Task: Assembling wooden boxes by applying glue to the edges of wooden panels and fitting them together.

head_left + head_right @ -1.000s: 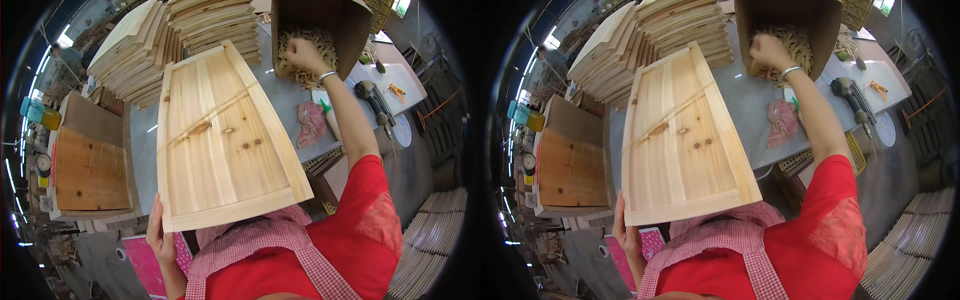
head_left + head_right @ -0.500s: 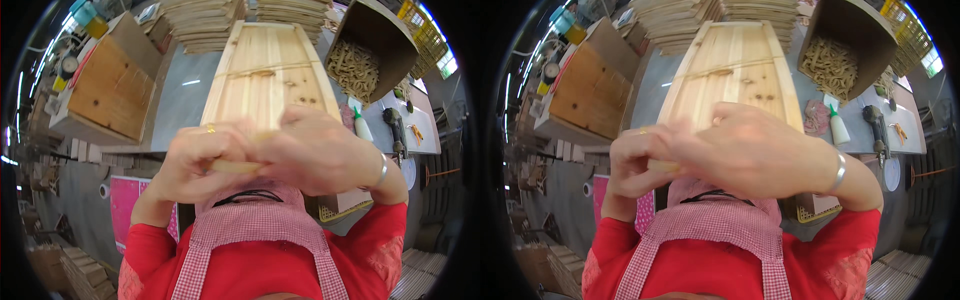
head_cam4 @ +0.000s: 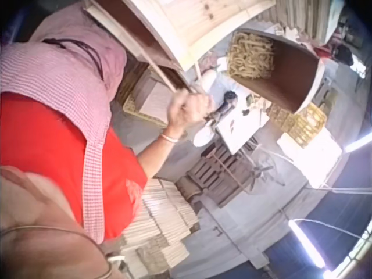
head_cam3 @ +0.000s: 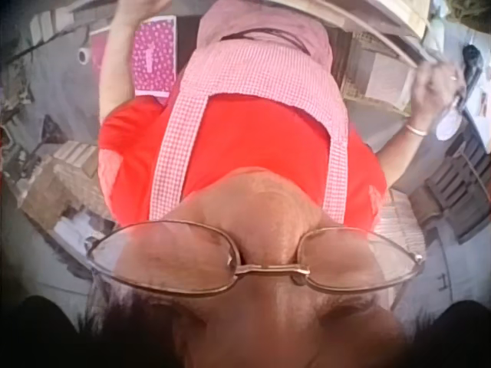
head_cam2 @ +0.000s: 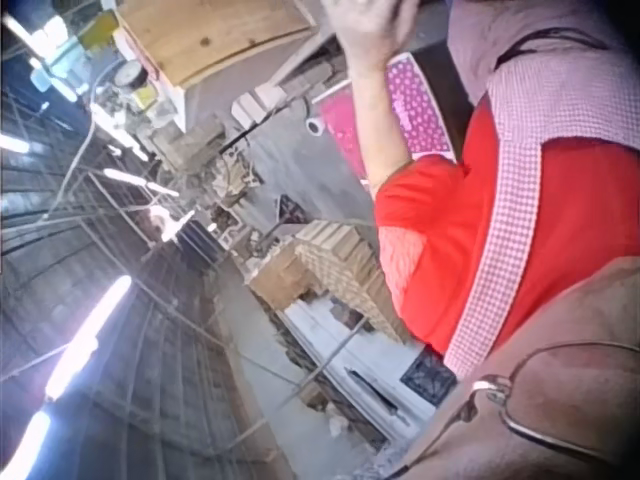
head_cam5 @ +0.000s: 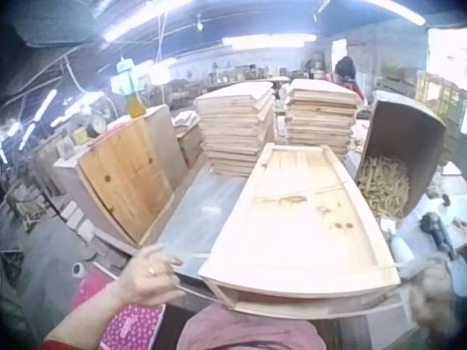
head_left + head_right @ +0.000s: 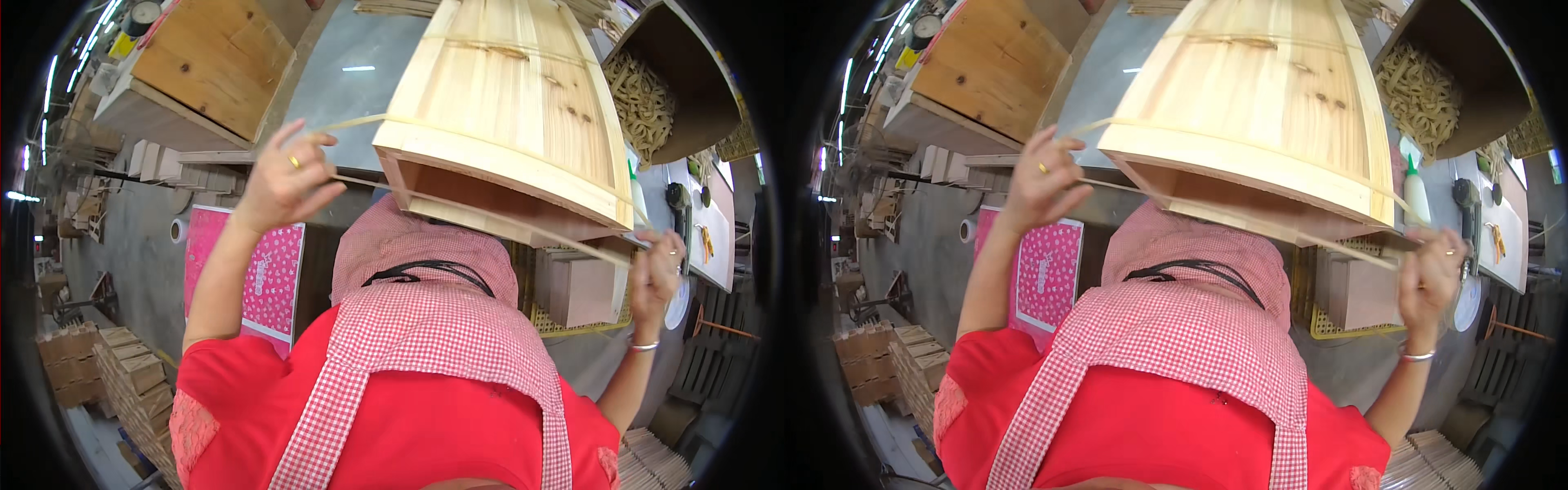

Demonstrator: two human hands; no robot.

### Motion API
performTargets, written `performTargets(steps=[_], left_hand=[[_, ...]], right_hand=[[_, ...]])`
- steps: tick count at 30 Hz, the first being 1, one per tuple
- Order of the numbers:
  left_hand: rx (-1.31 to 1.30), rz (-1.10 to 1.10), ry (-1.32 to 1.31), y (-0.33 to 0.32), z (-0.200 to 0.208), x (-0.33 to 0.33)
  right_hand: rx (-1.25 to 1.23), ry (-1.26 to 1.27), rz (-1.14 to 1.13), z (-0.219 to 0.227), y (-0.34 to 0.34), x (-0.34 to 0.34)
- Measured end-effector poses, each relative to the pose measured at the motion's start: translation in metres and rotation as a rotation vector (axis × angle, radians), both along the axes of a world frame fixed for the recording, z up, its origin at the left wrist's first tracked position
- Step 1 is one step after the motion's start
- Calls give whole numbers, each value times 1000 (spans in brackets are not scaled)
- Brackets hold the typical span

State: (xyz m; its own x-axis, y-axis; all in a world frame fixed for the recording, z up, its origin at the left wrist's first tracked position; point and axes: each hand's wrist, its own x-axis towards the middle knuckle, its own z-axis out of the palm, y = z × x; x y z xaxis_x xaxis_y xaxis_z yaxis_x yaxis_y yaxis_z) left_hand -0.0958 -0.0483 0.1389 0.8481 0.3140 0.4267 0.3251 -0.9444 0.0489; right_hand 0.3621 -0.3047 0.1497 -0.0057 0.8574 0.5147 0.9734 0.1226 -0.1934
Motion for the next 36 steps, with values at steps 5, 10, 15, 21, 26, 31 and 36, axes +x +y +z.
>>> performTargets(steps=[5,10,15,21,26,31,36], left_hand=[[43,64,235,-28,-133,-12],[100,114,326,-14,-171,-3],[35,-12,377,-7,-143,2],[-502,300,-394,12,-60,35],[-1427,413,-637,113,9,137],[-1399,447,-339,176,-8,221],[-1133,586,-178,168,8,222]], right_hand=[[-136,-125,151,-115,2,-32],[-172,-234,124,-163,23,-15],[-177,-108,104,-132,20,-17],[193,381,-3,-41,58,-32],[-74,746,-193,3,185,37],[-112,-7,85,-2,284,54],[-244,425,-49,7,280,41]])
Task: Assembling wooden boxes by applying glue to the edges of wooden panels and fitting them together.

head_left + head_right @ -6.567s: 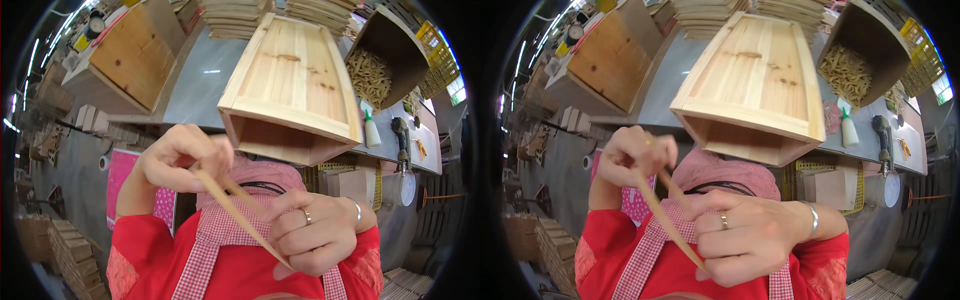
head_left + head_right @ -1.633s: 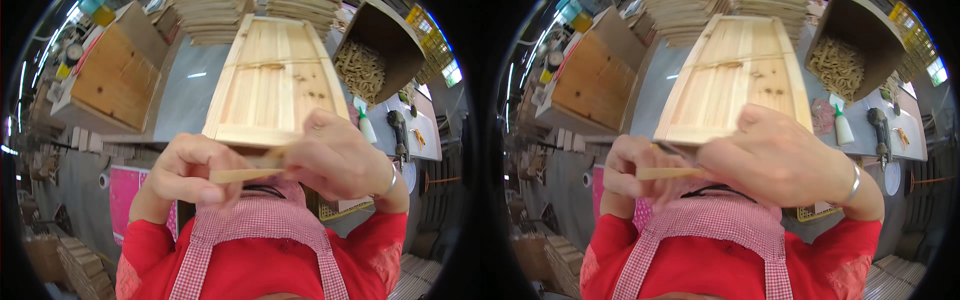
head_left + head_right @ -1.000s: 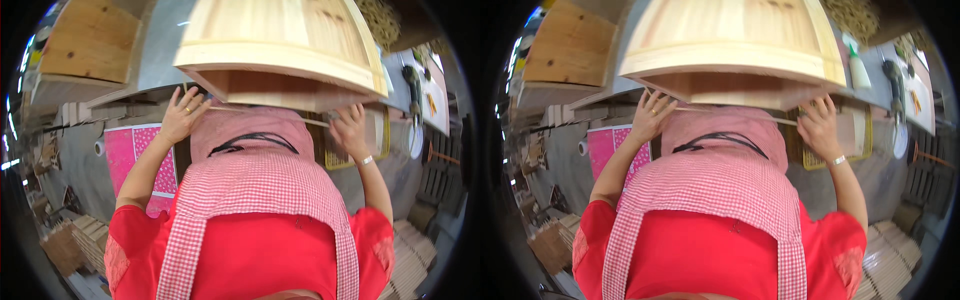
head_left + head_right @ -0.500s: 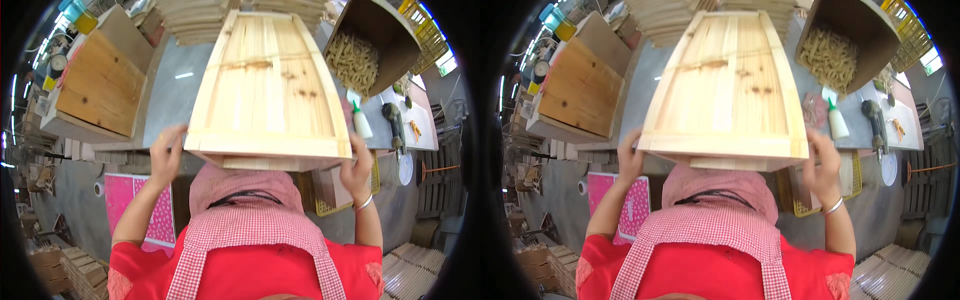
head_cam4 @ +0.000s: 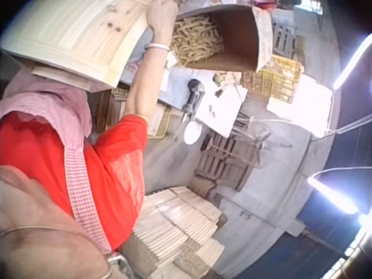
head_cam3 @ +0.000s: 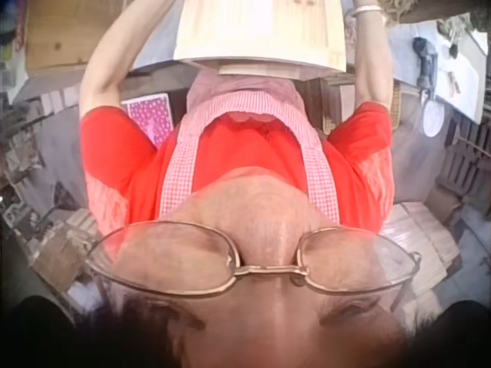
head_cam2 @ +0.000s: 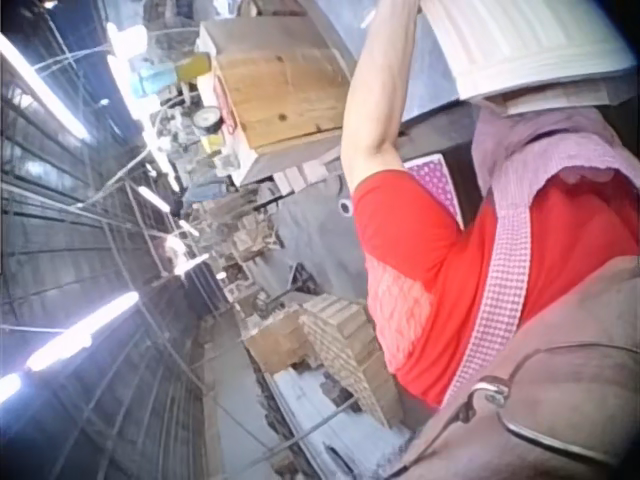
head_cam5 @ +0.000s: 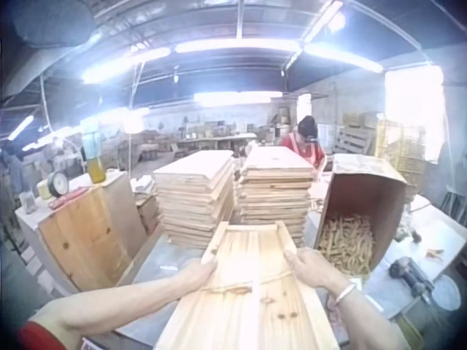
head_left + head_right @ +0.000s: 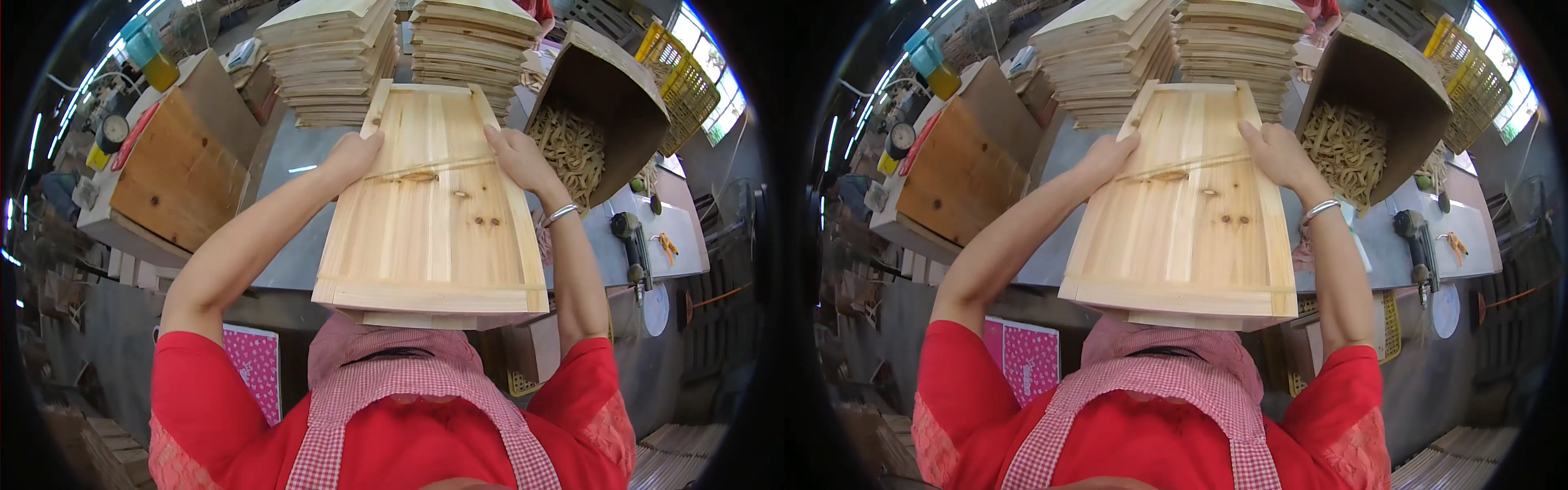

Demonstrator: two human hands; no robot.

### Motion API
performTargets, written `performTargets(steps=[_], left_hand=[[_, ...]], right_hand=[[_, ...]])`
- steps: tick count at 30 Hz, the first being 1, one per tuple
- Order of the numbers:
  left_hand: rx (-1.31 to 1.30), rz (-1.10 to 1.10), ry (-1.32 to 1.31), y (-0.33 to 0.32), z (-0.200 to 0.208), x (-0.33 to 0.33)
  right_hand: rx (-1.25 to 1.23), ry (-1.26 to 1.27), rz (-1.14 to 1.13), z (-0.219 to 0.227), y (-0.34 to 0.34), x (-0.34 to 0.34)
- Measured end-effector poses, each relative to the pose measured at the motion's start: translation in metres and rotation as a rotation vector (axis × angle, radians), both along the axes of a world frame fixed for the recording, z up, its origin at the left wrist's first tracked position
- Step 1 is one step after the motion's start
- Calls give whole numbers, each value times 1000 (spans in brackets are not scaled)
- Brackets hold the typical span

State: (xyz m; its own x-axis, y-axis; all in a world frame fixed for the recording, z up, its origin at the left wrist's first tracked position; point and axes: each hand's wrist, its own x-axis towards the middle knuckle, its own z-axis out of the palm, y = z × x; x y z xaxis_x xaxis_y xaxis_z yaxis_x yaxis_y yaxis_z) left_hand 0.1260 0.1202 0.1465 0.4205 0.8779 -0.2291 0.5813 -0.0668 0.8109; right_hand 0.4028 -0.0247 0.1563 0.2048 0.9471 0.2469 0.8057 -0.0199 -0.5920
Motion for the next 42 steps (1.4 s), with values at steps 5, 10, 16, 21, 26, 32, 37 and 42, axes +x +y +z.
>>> performTargets(steps=[5,10,16,21,26,32,37,42], left_hand=[[72,27,27,-5,8,6],[0,2,-102,6,8,11],[402,61,-46,-63,87,-47],[749,95,-513,-70,124,-66],[1194,264,-558,-83,65,-56],[1099,315,-606,-89,-30,-48],[1046,241,-671,-80,0,-55],[1155,284,-611,-83,-31,-62]], right_hand=[[-311,126,-182,32,6,-2],[-257,234,-92,7,26,7],[294,-47,-95,67,-39,-42],[760,689,451,139,-85,-84],[980,-202,-149,68,-64,-98],[1042,-271,-91,-25,-37,-77],[999,-261,-67,12,-43,-85],[975,-196,-64,-9,-64,-96]])
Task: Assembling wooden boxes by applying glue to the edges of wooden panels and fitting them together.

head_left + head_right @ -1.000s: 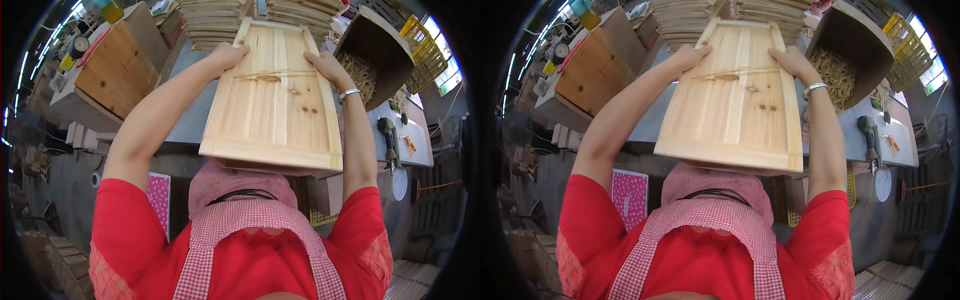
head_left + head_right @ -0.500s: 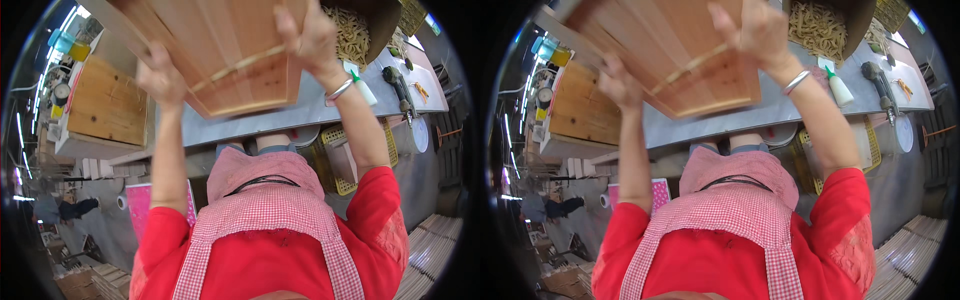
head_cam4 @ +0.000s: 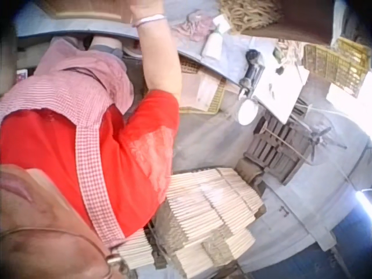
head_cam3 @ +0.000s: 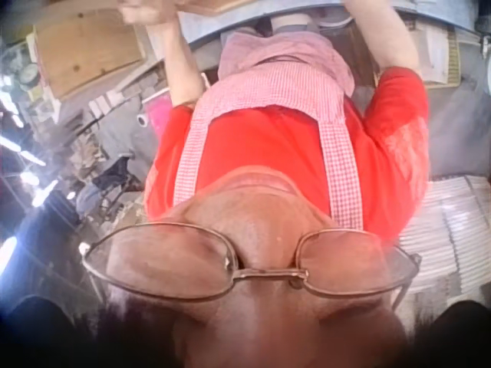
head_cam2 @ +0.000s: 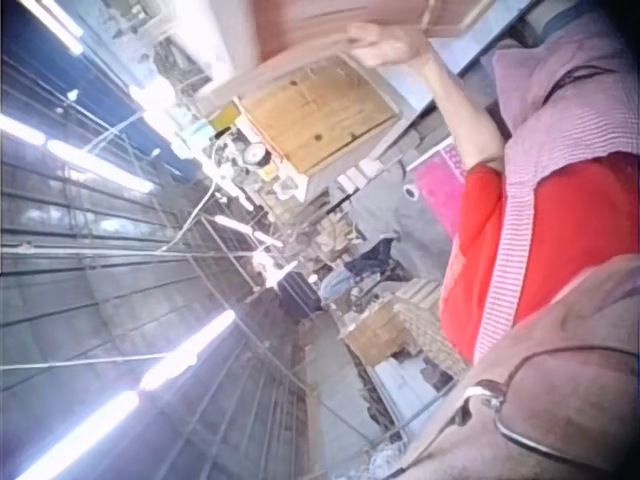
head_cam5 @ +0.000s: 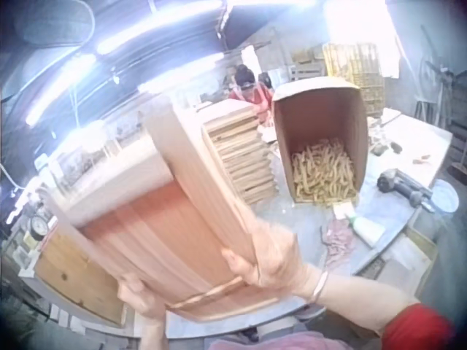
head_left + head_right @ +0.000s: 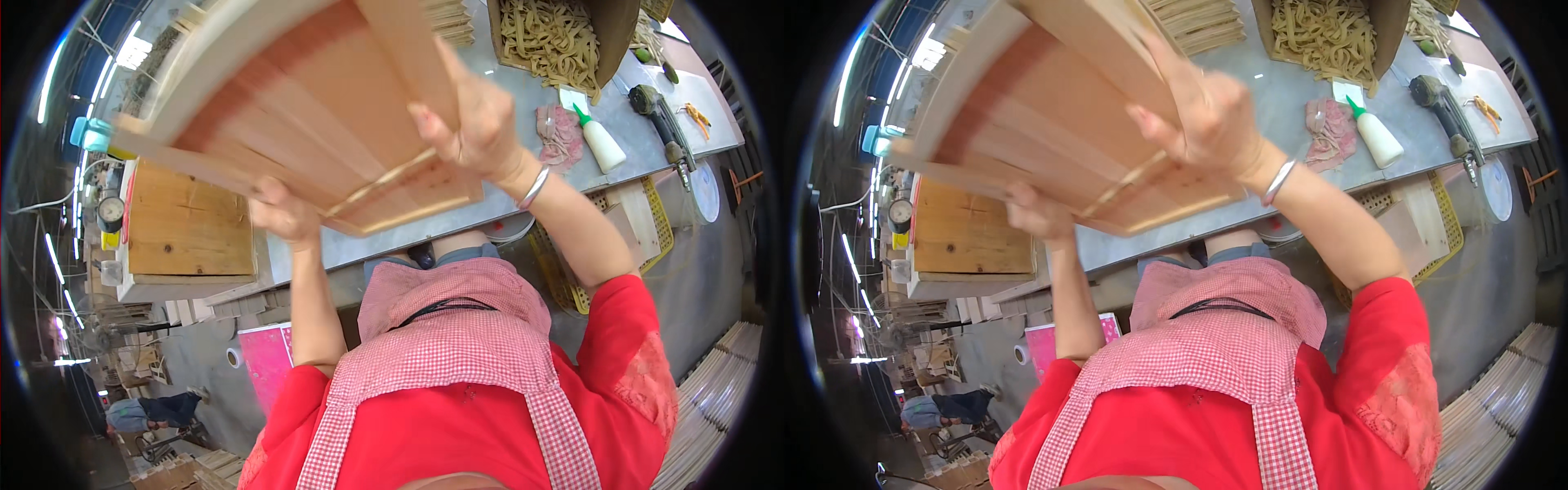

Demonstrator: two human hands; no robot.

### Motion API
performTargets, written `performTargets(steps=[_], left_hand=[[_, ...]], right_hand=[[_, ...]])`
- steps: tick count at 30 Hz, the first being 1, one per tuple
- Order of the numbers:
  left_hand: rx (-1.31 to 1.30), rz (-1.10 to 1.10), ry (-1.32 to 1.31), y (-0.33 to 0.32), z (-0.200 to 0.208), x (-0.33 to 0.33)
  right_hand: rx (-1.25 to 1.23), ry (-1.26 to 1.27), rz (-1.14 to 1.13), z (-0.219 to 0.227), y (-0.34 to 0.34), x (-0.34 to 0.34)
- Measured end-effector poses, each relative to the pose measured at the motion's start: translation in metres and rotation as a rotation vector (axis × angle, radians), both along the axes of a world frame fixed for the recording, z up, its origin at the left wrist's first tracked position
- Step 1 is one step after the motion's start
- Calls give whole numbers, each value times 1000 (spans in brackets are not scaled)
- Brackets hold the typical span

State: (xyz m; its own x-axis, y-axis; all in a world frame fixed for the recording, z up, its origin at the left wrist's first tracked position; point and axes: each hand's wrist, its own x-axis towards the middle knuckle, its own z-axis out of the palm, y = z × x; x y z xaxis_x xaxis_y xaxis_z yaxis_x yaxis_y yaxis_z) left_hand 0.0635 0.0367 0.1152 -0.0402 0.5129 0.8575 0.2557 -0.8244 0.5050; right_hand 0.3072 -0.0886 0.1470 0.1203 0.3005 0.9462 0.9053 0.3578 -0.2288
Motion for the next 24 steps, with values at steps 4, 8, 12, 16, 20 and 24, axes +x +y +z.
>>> performTargets(steps=[4,8,12,16,20,24], left_hand=[[-164,-111,-1,-5,-8,-18],[-40,44,331,-17,39,-50],[627,161,486,-52,174,-12],[741,-213,641,-53,235,96],[-176,-386,922,-70,260,132],[68,-482,860,-41,244,116]], right_hand=[[-81,48,98,-10,-2,5],[-310,745,252,-40,-5,31],[-681,830,100,-80,41,72],[-788,821,132,-103,83,83],[-968,869,194,-104,111,91],[-1103,743,339,-137,178,61]])
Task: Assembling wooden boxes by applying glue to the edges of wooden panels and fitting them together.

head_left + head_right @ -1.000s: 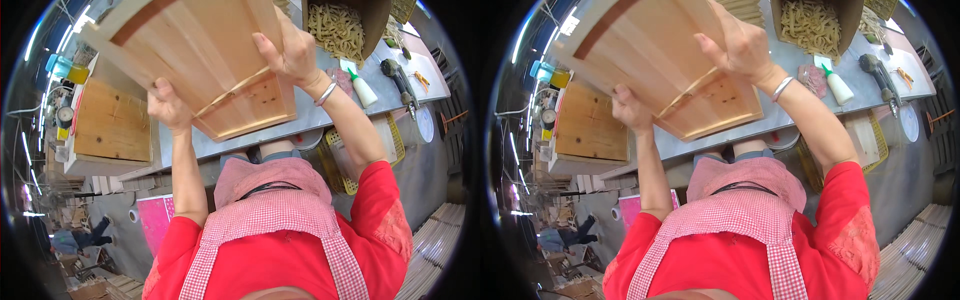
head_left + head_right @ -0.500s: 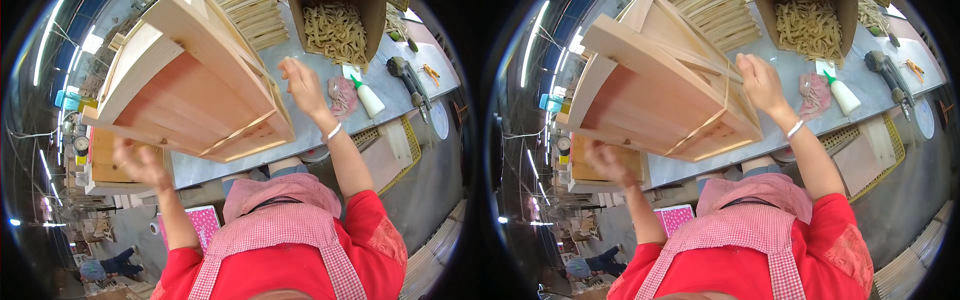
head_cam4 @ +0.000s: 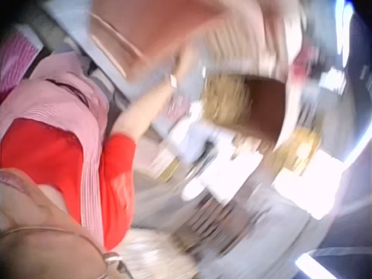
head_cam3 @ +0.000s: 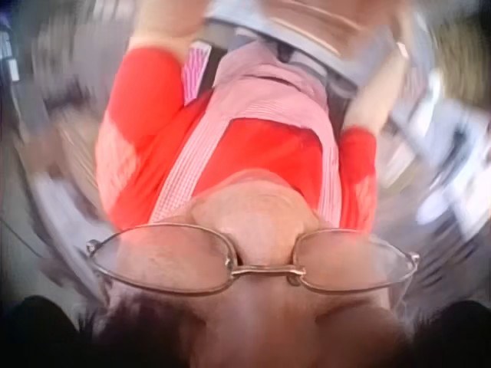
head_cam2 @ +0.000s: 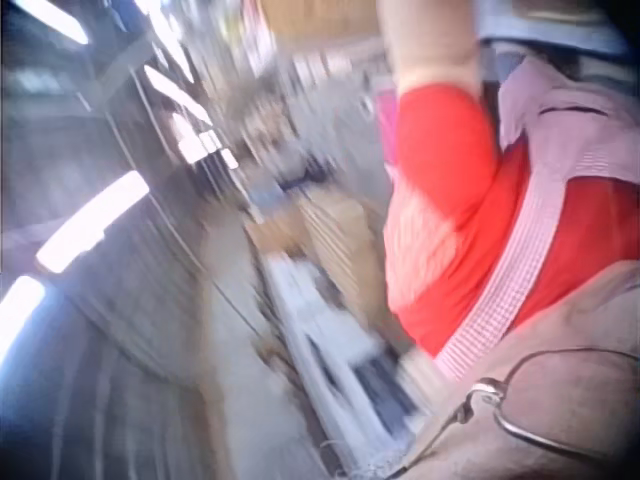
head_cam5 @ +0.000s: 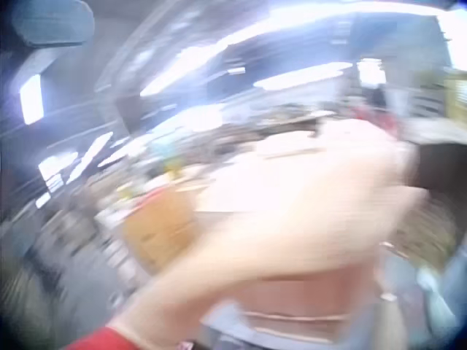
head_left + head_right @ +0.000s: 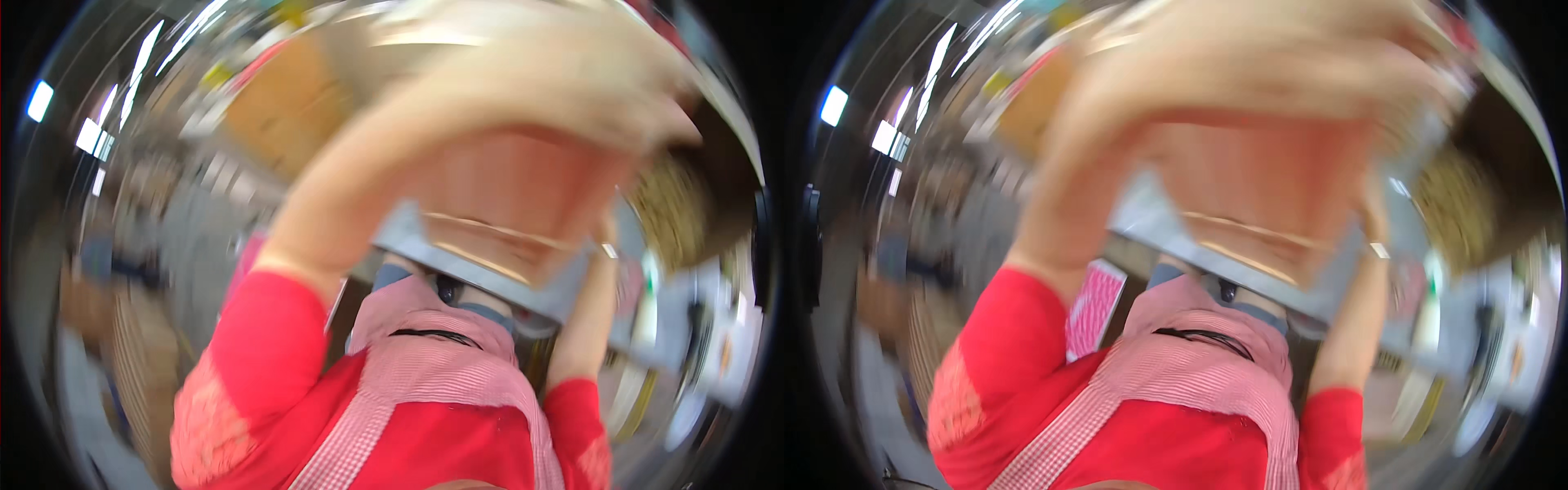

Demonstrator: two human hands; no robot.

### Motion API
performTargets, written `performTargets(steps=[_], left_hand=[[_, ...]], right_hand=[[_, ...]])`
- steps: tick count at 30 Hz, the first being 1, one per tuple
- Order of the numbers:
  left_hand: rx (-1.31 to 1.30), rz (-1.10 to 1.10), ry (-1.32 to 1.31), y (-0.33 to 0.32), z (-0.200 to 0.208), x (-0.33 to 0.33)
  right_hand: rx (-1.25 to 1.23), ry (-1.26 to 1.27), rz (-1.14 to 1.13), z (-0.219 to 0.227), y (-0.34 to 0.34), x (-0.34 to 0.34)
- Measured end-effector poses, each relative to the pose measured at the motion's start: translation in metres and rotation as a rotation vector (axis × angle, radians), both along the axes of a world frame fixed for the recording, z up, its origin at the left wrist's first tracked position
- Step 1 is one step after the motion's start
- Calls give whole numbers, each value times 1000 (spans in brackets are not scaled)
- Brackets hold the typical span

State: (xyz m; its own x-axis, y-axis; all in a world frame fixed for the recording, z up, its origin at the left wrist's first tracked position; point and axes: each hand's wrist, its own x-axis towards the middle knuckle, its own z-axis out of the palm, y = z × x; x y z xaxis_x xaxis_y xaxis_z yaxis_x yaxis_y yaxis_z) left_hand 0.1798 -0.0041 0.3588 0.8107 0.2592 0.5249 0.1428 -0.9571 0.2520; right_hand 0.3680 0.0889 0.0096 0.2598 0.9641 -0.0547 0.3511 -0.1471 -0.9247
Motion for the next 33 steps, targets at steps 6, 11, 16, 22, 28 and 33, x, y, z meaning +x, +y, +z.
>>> performTargets(steps=[6,11,16,22,28,33], left_hand=[[122,127,-468,54,-23,-111],[274,421,-620,19,-34,-187],[361,511,-759,12,-49,-172],[438,522,-981,14,-65,-143],[532,586,-1182,19,-86,-133],[-642,868,-973,52,-214,-164]], right_hand=[[273,-84,792,66,87,-321],[450,-7,1005,86,36,-444],[578,95,1010,106,5,-461],[710,160,933,131,4,-446],[803,270,907,147,-18,-439],[900,338,823,167,-7,-411]])
